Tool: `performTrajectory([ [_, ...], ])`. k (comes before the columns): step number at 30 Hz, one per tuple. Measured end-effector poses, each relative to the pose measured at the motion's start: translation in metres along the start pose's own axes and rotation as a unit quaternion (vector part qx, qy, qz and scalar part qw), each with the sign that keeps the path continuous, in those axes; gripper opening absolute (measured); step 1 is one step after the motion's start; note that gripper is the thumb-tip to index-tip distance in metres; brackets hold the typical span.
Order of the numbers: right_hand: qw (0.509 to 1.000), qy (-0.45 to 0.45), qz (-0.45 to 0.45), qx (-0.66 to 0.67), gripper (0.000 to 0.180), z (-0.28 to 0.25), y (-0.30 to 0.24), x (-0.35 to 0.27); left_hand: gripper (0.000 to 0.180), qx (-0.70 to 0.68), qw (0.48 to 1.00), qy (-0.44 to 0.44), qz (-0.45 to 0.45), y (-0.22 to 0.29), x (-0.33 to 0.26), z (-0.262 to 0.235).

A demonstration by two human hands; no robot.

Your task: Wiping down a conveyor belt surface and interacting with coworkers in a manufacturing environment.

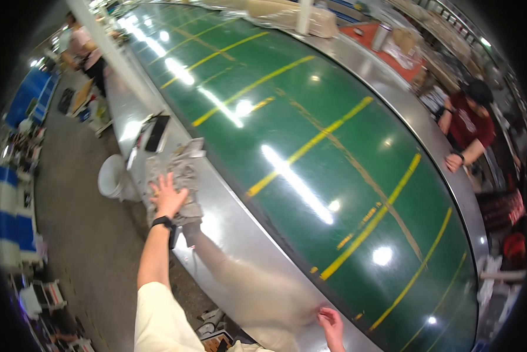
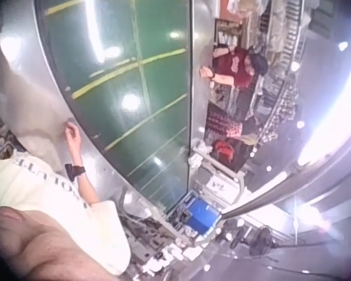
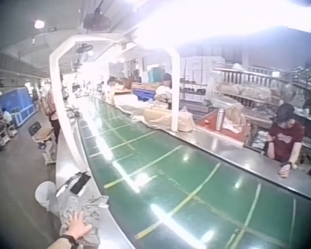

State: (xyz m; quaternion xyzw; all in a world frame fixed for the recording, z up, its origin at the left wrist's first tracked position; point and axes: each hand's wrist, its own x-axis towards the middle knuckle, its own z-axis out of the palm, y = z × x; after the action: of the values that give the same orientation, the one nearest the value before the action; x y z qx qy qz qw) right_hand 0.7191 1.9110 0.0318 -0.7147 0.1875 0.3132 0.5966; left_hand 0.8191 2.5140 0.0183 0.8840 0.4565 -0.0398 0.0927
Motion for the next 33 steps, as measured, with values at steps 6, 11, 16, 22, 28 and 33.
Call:
performTrajectory([
  [6,0.998,-0.018,-0.065,-0.017,0.027,0.019,0.018,-0.023,0.076,-0.017,0.991,0.051,0.119,0.024,-0.068,0.021],
  [11,0.993,0.025,-0.074,-0.083,0.025,-0.006,0.014,-0.057,0.077,-0.034,0.959,0.030,0.279,0.098,-0.199,0.048],
  [16,0.985,0.077,-0.114,-0.108,0.024,-0.034,0.024,-0.093,0.075,-0.071,0.904,0.006,0.421,0.135,-0.336,0.067],
  [22,0.978,0.125,-0.133,-0.097,0.027,-0.083,0.076,-0.143,0.072,-0.079,0.830,-0.066,0.549,0.162,-0.475,0.089],
  [28,0.966,0.148,-0.192,-0.089,0.041,-0.140,0.130,-0.169,0.080,-0.054,0.799,-0.143,0.582,0.184,-0.605,0.109],
  [33,0.896,0.297,-0.254,-0.209,0.062,-0.169,0.133,-0.180,0.066,-0.096,0.759,-0.296,0.572,0.205,-0.675,0.102],
])
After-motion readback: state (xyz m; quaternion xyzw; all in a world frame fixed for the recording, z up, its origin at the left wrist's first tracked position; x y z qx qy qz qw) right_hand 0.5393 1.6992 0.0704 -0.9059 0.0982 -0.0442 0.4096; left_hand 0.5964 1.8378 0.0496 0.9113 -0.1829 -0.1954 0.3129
